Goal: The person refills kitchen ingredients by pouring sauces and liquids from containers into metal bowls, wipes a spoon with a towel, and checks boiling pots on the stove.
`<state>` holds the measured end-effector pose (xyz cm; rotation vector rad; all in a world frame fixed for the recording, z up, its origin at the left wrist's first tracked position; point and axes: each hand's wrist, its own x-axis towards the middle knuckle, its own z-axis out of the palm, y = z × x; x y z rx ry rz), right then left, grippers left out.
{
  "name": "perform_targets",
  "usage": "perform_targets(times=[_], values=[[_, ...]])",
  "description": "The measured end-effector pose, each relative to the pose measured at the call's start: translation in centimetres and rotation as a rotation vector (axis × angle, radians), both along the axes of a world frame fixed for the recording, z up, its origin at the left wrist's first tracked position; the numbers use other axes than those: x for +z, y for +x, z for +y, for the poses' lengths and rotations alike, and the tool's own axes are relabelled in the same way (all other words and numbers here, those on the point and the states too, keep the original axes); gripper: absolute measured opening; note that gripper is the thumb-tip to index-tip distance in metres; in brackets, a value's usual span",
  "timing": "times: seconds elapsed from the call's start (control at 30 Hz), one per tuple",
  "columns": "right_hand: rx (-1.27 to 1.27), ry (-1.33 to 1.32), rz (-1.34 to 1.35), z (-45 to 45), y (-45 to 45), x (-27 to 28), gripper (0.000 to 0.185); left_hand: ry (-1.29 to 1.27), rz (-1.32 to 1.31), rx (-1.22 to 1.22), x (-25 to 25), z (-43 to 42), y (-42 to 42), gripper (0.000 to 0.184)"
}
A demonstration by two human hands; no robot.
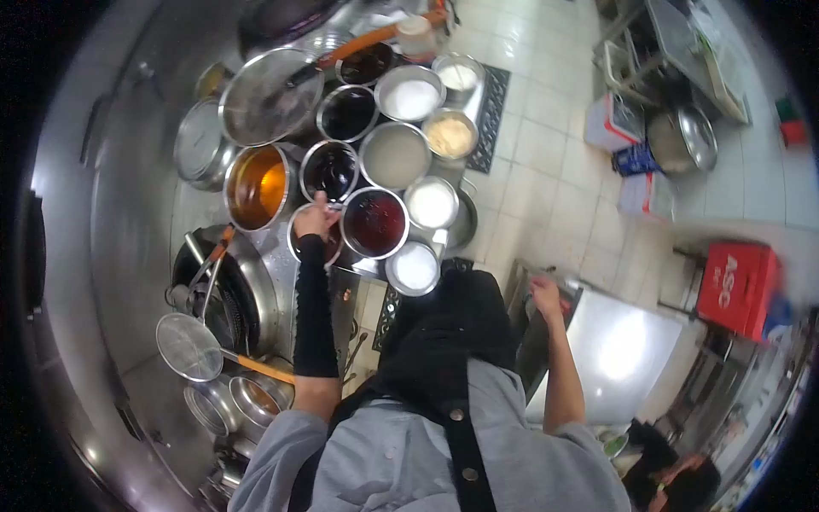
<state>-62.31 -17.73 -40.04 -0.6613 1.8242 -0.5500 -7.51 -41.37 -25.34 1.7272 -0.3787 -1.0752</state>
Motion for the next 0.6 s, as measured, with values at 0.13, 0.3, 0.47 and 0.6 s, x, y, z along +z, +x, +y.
perform_targets(times=[0.13, 0.3, 0.47, 0.6], values=[[0.086, -0.066, 0.179, 3.4, 1.6, -3.3, 0.017, -0.075, -0.024, -0.092, 4.8, 4.1, 0.4, 0.023], [0.105, 0.003, 0.39, 9.0, 5.8, -2.8, 0.027, -0.197, -0.259, -0.711, 15.4, 11.7, -6.8, 0.022], [-0.07, 0.061, 0.329, 18.0, 10.9, -5.7, 0.028, -0.618, 0.167, -1.779, 25.0, 21.0, -14.2, 0.028], [-0.184, 0.076, 0.175, 26.5, 15.6, -10.0, 0.028, -0.516, 0.865, -2.271, 28.1, 26.5, -17.6, 0.034]])
